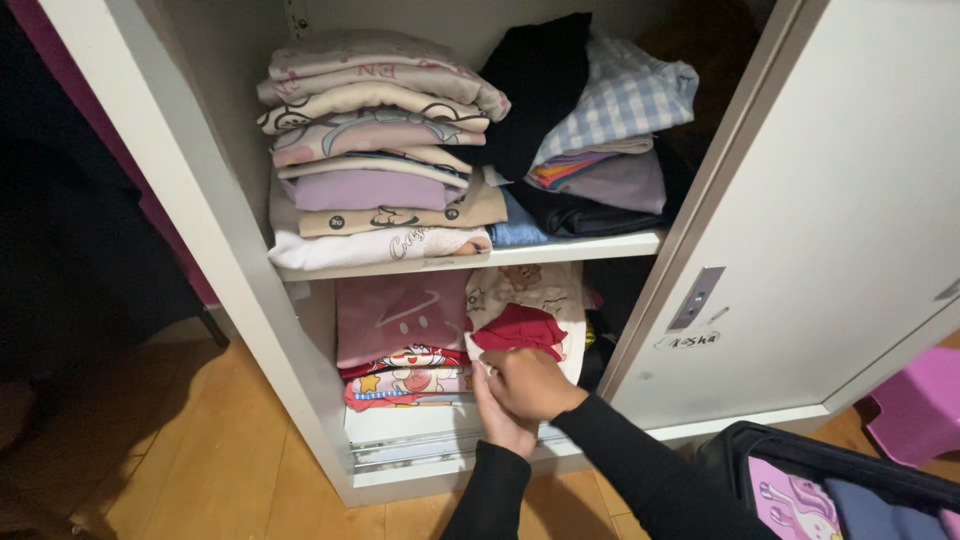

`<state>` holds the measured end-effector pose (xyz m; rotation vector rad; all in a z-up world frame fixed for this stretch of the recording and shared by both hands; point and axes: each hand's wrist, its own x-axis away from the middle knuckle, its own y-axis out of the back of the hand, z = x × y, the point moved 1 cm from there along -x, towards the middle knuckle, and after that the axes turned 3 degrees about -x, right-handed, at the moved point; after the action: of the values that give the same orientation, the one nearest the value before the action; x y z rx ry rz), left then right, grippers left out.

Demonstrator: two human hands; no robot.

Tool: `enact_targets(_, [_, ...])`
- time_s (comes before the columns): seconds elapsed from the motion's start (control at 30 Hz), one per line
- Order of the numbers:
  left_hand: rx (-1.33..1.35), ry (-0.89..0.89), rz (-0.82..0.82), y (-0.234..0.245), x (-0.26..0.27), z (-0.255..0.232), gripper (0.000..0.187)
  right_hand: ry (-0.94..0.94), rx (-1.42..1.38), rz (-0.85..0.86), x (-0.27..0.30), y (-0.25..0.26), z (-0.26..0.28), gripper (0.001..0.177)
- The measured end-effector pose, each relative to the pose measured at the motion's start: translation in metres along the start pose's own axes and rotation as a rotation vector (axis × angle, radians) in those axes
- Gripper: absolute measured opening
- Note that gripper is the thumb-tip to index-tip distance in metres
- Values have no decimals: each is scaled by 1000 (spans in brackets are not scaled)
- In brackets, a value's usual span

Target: The person takes folded clothes from a white wardrobe and places them into an open suitcase on the floor. They handle multiple items including patterned shirts, striped garments, and solid-colored pieces, arranging them in layers inside the suitcase.

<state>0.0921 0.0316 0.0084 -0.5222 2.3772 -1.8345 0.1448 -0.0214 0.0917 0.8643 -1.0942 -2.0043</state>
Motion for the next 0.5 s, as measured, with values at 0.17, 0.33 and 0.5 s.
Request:
enact_targets(0.17, [-73,-50,68,15,-9,2,39,-40,41,-558,-16,22,-66,32])
enact_targets(0.33, [-40,-37,4,21,-18,7,33,-298,39,-10,-14,23,-80,86])
enact_targets(0.5, [-208,-132,-70,12,-10,-6,34,-279,27,474,-4,67,-52,116])
